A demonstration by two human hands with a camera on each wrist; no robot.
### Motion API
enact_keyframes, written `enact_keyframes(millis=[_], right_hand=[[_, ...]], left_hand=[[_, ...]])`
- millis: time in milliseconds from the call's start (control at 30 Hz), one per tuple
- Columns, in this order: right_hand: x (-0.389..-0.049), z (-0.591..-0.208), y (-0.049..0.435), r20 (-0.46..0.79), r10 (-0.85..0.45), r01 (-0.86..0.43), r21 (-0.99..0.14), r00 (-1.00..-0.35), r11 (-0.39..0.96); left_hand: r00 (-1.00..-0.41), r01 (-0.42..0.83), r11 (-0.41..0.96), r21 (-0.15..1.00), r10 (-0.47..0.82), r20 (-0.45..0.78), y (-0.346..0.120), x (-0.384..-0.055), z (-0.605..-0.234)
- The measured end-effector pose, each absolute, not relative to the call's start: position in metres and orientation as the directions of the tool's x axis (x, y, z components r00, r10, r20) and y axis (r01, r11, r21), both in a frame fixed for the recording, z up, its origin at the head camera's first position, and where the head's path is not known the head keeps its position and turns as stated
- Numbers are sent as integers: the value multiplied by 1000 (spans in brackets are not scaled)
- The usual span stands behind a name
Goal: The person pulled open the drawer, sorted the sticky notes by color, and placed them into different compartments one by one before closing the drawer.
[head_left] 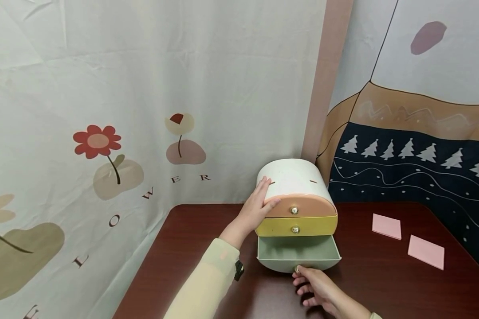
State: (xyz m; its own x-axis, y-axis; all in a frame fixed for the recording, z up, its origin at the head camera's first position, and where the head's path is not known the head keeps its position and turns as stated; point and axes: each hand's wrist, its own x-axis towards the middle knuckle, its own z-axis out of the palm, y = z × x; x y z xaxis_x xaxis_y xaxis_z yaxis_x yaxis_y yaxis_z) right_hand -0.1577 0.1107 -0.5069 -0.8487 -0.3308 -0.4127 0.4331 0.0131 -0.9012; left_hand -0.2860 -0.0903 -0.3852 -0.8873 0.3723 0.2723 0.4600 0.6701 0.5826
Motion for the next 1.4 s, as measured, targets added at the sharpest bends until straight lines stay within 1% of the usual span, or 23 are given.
enact_keyframes(millis=[200, 433, 633, 833, 1000, 1200, 1400], right_hand=[[-159, -508, 112, -419, -341, 436, -899, -842, 28], [-160, -512, 119, -427, -368, 430, -899, -826, 79], [-159, -514, 134, -388, -412, 372, -920, -824, 123], [-161, -511, 158, -374, -496, 346, -926, -784, 151], [-163, -508, 183, -391, -521, 338, -920, -759, 199], [-168, -504, 218, -389, -497, 283, -918, -776, 278], [-180, -493, 251, -428, -397, 278, -882, -812, 381]], left_hand=[[-886, 462, 670, 581, 375, 272, -90, -286, -385], [-885, 464, 671, 579, 378, 273, -91, -286, -385], [-878, 477, 659, 581, 382, 288, -91, -286, -385], [-872, 489, 656, 574, 387, 301, -91, -288, -386], [-880, 474, 662, 581, 383, 282, -91, -286, -385], [-879, 476, 663, 577, 383, 285, -91, -284, -384], [-881, 473, 668, 575, 383, 279, -91, -286, -385]])
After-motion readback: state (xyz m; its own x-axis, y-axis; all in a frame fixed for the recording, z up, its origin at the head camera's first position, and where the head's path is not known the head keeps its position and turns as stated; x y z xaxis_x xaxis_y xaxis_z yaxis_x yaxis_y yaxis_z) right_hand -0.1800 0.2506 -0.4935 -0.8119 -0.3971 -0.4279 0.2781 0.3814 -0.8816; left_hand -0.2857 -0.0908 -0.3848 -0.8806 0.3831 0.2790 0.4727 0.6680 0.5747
